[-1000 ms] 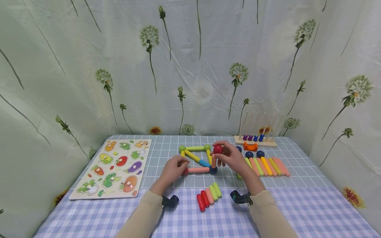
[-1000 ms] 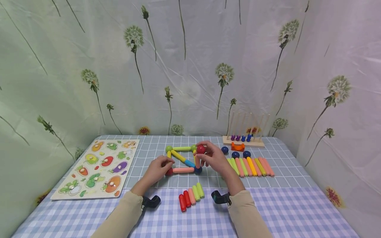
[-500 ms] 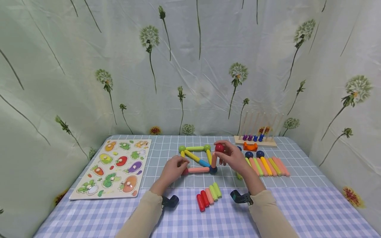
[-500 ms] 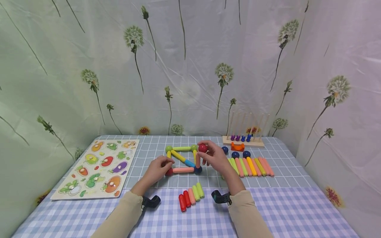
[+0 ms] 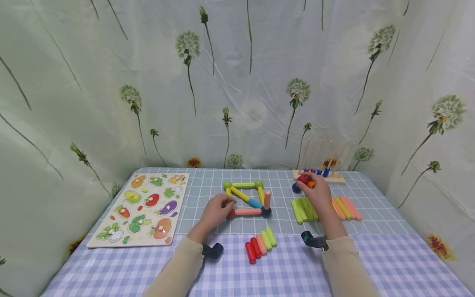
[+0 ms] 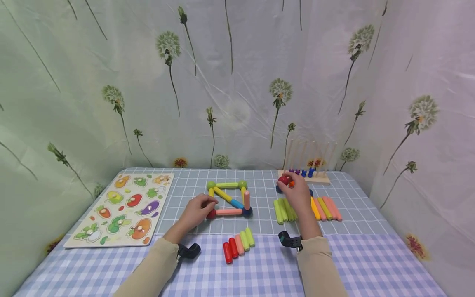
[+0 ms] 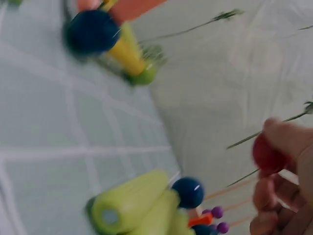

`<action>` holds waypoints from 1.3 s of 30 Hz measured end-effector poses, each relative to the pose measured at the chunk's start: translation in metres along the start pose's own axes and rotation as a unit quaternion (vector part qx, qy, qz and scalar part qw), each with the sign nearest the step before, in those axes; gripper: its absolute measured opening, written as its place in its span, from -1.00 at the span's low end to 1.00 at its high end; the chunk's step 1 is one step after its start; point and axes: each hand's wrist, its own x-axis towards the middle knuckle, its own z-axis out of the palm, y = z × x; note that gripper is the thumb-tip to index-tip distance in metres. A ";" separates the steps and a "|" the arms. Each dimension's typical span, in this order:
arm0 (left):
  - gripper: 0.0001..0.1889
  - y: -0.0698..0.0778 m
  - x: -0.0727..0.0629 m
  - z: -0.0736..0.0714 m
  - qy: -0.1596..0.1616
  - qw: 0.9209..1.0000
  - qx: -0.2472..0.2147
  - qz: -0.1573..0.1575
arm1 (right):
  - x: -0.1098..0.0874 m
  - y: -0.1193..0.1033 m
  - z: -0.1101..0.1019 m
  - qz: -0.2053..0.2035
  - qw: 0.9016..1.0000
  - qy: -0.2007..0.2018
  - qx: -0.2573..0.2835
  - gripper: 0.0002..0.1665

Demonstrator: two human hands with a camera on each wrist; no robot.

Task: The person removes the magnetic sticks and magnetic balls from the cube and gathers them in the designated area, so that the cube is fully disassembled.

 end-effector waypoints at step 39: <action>-0.85 -0.001 -0.001 -0.002 0.004 1.000 0.006 0.024 | -0.021 -0.044 0.023 -0.199 0.947 -0.252 -0.013 -0.67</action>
